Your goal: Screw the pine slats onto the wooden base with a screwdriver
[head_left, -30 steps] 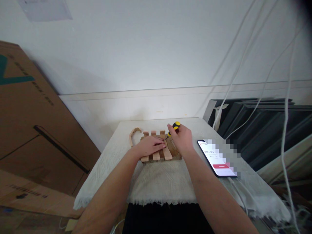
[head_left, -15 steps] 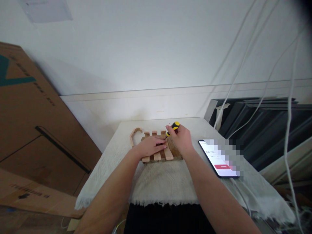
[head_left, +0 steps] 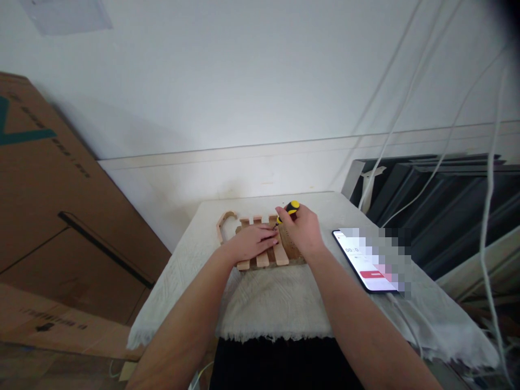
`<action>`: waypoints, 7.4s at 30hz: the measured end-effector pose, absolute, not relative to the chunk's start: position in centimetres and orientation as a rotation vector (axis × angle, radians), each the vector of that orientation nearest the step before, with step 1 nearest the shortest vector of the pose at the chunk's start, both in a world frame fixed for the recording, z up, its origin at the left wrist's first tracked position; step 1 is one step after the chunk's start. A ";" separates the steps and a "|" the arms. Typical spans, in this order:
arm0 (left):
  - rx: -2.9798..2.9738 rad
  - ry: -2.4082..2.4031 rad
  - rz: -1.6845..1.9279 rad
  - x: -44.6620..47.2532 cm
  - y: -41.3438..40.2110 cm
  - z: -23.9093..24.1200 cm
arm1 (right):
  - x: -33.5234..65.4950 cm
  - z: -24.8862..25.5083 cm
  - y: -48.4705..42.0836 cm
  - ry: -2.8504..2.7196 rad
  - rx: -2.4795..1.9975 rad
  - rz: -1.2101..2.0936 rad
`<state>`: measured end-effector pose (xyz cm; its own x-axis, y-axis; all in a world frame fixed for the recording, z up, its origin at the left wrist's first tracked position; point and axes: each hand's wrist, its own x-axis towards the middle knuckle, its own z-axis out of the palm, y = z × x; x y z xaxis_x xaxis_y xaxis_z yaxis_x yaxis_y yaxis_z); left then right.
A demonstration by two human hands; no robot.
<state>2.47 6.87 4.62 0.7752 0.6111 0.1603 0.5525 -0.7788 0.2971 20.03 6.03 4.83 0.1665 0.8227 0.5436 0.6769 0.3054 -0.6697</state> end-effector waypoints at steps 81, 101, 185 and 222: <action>2.744 0.951 0.364 2.9 6.9 4.3 | 20.2 4.1 6.6 -1.432 -0.904 0.532; 2.738 0.916 0.353 3.0 6.9 4.4 | 20.0 4.1 6.4 -1.577 -0.905 0.296; 2.752 0.930 0.357 3.0 6.7 4.5 | 19.0 4.4 5.8 -1.612 -1.018 0.703; 2.746 0.895 0.412 3.0 6.8 4.1 | 19.6 2.9 7.6 -1.522 -1.085 0.320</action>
<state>2.98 6.81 4.08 0.7747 0.6017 0.1942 0.5389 -0.7890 0.2950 19.58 7.59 2.94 0.1125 0.7658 0.6332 0.4459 0.5305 -0.7209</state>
